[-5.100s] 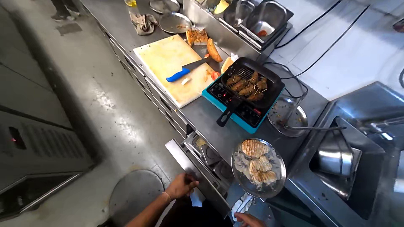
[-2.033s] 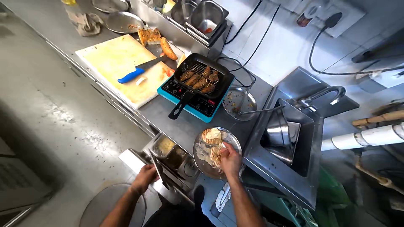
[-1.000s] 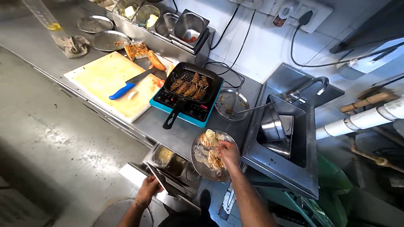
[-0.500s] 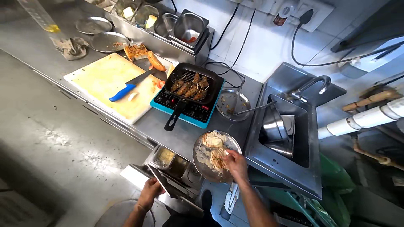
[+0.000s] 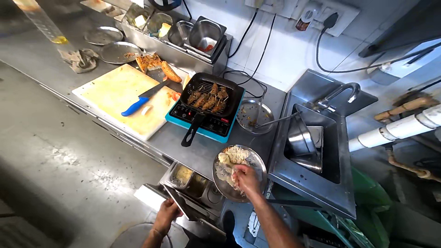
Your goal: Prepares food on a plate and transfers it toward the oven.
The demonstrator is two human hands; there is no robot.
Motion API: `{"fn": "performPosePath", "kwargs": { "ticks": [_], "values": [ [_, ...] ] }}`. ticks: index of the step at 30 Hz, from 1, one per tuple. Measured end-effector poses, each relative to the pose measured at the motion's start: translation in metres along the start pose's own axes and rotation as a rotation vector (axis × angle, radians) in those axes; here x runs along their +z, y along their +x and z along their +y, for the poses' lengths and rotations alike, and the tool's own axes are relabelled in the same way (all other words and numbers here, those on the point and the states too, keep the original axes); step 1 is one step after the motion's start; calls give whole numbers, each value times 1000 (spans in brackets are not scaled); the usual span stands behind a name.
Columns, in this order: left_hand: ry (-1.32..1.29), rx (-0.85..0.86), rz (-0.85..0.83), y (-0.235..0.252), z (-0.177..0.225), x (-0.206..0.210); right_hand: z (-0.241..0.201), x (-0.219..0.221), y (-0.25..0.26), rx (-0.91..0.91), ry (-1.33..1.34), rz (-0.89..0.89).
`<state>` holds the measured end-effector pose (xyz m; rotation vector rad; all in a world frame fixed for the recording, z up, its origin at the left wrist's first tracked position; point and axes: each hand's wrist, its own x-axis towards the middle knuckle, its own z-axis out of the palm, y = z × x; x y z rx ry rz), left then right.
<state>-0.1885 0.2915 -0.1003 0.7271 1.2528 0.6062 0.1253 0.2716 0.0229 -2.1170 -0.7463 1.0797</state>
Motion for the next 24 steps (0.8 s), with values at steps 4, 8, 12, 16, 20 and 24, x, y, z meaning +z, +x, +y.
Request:
{"fn": "performPosePath", "kwargs": {
  "ticks": [4, 8, 12, 16, 20, 24],
  "values": [
    [21, -8, 1, -3, 0, 0, -16, -18, 16, 45, 71, 72],
    [17, -12, 11, -1, -3, -1, -22, -12, 13, 34, -48, -64],
    [17, -13, 10, -2, -2, 0, -6, -29, 7, -31, -275, -33],
    [11, -12, 10, -2, -1, 0, 36, -63, 18, -18, -133, 145],
    [8, -7, 6, -1, -1, 1, 35, -61, 14, 31, 222, 197],
    [14, -13, 3, -3, 1, 1, 5, -17, 15, 51, 347, 112]
  ]
}}
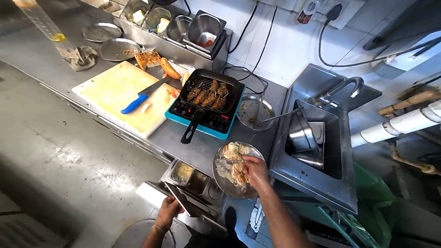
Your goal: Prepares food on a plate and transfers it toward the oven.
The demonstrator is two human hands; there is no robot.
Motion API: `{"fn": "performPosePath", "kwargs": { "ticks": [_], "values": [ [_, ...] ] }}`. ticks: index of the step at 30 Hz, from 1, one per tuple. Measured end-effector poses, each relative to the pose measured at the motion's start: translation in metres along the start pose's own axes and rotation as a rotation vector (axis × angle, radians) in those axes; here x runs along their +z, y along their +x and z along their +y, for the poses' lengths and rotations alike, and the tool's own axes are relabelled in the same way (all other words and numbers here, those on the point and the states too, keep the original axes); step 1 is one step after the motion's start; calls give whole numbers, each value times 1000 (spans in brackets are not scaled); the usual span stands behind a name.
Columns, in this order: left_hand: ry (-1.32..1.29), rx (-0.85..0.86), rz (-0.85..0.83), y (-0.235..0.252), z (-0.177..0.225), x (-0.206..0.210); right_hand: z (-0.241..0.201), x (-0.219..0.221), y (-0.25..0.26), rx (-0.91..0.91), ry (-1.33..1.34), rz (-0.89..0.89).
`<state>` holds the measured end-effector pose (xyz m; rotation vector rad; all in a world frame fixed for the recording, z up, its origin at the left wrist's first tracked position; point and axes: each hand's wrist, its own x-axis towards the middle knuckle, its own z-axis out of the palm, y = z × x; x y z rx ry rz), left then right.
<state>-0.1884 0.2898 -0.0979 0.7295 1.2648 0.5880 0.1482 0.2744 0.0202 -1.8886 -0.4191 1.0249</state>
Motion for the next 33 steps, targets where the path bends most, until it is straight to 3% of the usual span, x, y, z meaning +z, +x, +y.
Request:
{"fn": "performPosePath", "kwargs": {
  "ticks": [5, 10, 15, 17, 19, 22, 26, 30, 33],
  "values": [
    [-5, 20, 6, -1, 1, 1, -20, 26, -10, -35, -434, -125],
    [5, 11, 13, -1, -1, 1, -21, -16, -10, -89, -648, -87],
    [-19, 10, -15, 0, -2, -1, 13, -60, 4, -100, -408, 68],
    [-19, 6, -8, 0, -2, -1, 28, -52, 8, -152, -254, 20],
    [-18, 6, -8, 0, -2, -1, 35, -43, 10, -205, -363, -69],
    [-9, 4, -5, 0, 0, 0, 34, -45, 11, -261, -563, -24],
    [-23, 17, -13, 1, -3, -3, 26, -56, 16, -238, -477, 125],
    [-26, 19, -16, 1, -2, -2, -7, -19, 15, -76, -182, 39],
    [-17, 7, -7, 1, -2, -2, -25, 4, 5, -59, -394, -53]
  ]
}}
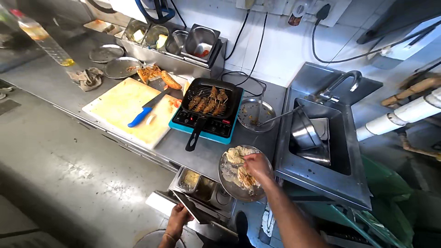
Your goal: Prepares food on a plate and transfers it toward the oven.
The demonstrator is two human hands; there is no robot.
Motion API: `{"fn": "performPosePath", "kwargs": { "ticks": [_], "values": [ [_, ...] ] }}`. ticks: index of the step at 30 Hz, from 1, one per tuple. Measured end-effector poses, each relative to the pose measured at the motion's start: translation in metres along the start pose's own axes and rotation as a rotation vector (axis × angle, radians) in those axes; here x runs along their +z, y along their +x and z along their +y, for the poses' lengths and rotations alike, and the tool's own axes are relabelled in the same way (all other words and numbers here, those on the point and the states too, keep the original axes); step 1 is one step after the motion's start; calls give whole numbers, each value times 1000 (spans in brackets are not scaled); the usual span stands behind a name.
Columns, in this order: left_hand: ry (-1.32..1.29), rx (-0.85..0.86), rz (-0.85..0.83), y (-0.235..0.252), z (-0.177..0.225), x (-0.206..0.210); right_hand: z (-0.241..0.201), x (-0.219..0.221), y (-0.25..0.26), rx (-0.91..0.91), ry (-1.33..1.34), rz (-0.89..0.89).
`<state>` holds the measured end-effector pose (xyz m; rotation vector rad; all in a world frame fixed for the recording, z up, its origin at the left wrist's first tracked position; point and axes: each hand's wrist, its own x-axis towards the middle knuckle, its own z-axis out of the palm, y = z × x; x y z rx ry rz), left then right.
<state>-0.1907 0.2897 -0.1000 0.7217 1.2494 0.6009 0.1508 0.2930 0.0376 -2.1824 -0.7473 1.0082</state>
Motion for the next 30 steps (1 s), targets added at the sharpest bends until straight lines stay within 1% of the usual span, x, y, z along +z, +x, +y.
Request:
{"fn": "performPosePath", "kwargs": {
  "ticks": [3, 5, 7, 9, 10, 11, 12, 13, 14, 15, 17, 18, 19, 21, 22, 25, 26, 28, 30],
  "values": [
    [0, -9, 13, 1, -1, 2, -11, -2, -8, -75, -289, -35],
    [5, -5, 15, 0, -2, 2, 0, -16, -7, -98, -312, -15],
    [13, 7, 11, 0, -3, 2, 30, -32, 3, -70, -164, 50],
    [10, 14, 8, 0, -4, 1, 56, -42, 8, 39, 154, 113],
    [6, 11, 7, 1, -3, 1, 65, -43, 7, 92, 342, 120],
    [5, 6, 6, 1, -2, 1, 69, -43, 3, 119, 463, 117],
    [6, -1, 3, 1, -1, 1, 72, -44, -3, 101, 475, 116],
    [8, -6, 2, 0, -1, 2, 72, -46, -13, 34, 379, 129],
    [13, -10, 3, -1, -1, 2, 70, -49, -27, -73, 211, 155],
    [17, -7, 4, -1, -1, 2, 68, -51, -41, -215, 35, 218],
    [29, -5, 2, 0, -1, 1, 73, -42, -67, -523, -193, 416],
    [28, -3, 1, 1, -2, 0, 81, -31, -74, -624, -278, 498],
    [26, -1, -2, 1, -2, 0, 93, -18, -76, -656, -358, 519],
    [29, -8, 0, 1, -5, 0, 121, 3, -74, -568, -523, 459],
    [33, -10, 1, 2, -4, 1, 129, 7, -72, -555, -561, 468],
    [38, -12, 16, 2, -4, -1, 128, 7, -73, -587, -510, 546],
    [40, -10, 16, 2, -4, -1, 129, 6, -71, -578, -498, 531],
    [53, -4, 9, 1, -3, 0, 133, 4, -65, -508, -458, 439],
    [52, 2, 4, 2, -2, 0, 130, 0, -62, -512, -360, 440]
  ]
}}
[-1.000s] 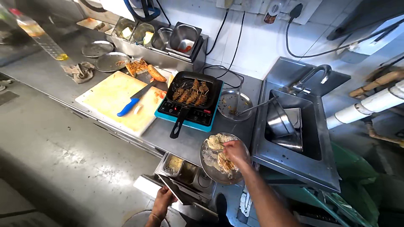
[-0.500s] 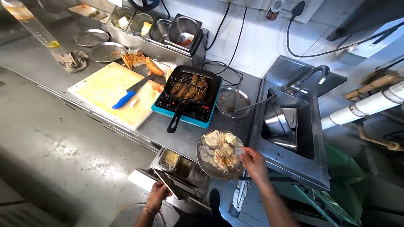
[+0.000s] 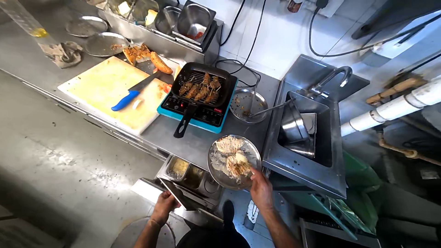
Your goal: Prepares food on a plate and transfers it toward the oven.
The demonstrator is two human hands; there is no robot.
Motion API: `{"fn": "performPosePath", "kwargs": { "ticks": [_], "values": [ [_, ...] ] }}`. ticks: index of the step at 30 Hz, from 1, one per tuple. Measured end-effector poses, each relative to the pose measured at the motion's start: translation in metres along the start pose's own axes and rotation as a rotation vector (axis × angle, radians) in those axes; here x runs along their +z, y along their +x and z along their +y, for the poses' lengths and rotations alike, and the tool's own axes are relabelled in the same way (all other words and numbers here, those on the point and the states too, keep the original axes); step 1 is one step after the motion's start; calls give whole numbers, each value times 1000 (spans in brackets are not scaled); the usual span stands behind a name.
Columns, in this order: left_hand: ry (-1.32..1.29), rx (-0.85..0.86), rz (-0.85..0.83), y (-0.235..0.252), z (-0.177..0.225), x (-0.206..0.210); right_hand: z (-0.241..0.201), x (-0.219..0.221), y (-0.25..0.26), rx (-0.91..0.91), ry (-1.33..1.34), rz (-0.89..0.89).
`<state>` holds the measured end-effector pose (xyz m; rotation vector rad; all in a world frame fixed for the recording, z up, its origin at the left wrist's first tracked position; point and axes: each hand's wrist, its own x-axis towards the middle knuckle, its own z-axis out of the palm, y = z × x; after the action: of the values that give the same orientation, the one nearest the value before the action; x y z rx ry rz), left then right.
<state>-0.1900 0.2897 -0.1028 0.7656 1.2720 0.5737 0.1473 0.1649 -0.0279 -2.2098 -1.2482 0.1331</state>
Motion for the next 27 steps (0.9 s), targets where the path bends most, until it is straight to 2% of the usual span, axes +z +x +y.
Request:
{"fn": "performPosePath", "kwargs": {
  "ticks": [2, 4, 5, 7, 10, 13, 15, 16, 19, 20, 24, 27],
  "values": [
    [3, -2, 3, 0, 0, -1, -3, -4, 5, -8, 72, 56],
    [4, -2, 8, 0, 1, -1, -8, -8, 12, 51, 129, 20],
    [2, 0, 7, 0, 1, -1, -11, -10, 19, 138, 165, -41],
    [0, 1, -1, -1, 0, -1, -18, -16, 34, 426, 306, -193],
    [-17, 4, -1, -2, 2, -2, -27, -16, 42, 813, 834, -177],
    [-10, -7, 3, -2, -1, -2, -34, -24, 34, 1016, 1114, -285],
    [-7, -2, -1, -2, -1, -2, -37, -27, 23, 998, 1078, -333],
    [-6, 4, -8, -1, -2, -3, -36, -29, 18, 917, 965, -344],
    [-14, 3, -12, 0, -4, -4, -24, -43, 7, 559, 308, -378],
    [-17, 0, -12, 0, -4, -5, -18, -48, 7, 500, 185, -365],
    [-17, -1, -6, 0, -4, -5, -4, -62, 12, 500, 56, -262],
    [-23, 0, -11, 1, -4, -5, -21, -63, 12, 458, 55, -287]
  ]
}}
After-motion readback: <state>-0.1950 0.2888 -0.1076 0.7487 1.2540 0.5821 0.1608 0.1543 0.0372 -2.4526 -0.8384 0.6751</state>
